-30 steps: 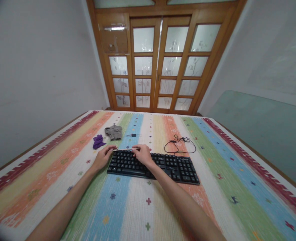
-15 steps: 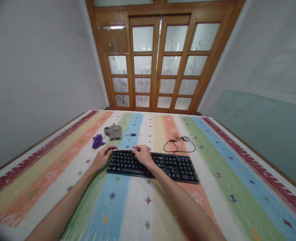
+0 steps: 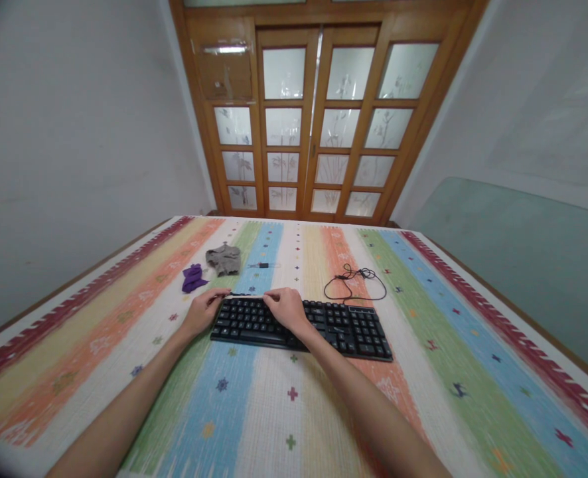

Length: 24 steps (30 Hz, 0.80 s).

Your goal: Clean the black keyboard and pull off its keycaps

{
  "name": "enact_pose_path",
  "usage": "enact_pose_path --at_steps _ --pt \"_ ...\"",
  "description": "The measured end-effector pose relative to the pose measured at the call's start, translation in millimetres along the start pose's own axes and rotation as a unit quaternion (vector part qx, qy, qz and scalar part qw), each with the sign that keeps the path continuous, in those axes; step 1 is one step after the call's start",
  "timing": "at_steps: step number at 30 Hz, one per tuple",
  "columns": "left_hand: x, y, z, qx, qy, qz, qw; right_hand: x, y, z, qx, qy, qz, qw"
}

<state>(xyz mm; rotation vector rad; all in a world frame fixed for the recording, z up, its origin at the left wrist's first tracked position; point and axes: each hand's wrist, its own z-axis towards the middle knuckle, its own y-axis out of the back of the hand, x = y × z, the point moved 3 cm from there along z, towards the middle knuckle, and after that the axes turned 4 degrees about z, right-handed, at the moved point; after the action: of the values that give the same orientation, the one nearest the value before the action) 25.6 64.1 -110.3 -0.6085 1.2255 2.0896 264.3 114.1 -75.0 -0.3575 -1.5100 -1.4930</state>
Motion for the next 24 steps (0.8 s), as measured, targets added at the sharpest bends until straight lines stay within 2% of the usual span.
enact_pose_path --at_steps 4,7,13,24 --pt "-3 -0.2 -1 0.003 -0.032 0.015 0.999 3 4 -4 0.007 0.02 -0.134 0.991" --pt "-4 -0.6 -1 0.015 -0.048 0.031 0.998 2 6 -7 0.009 0.028 -0.198 0.98" --pt "-5 -1.8 -3 0.031 -0.063 0.051 0.996 -2 12 -11 0.006 0.024 -0.231 0.973" --pt "-1 -2.8 -3 0.023 -0.047 0.051 0.997 -12 20 -16 0.003 0.023 -0.255 0.967"
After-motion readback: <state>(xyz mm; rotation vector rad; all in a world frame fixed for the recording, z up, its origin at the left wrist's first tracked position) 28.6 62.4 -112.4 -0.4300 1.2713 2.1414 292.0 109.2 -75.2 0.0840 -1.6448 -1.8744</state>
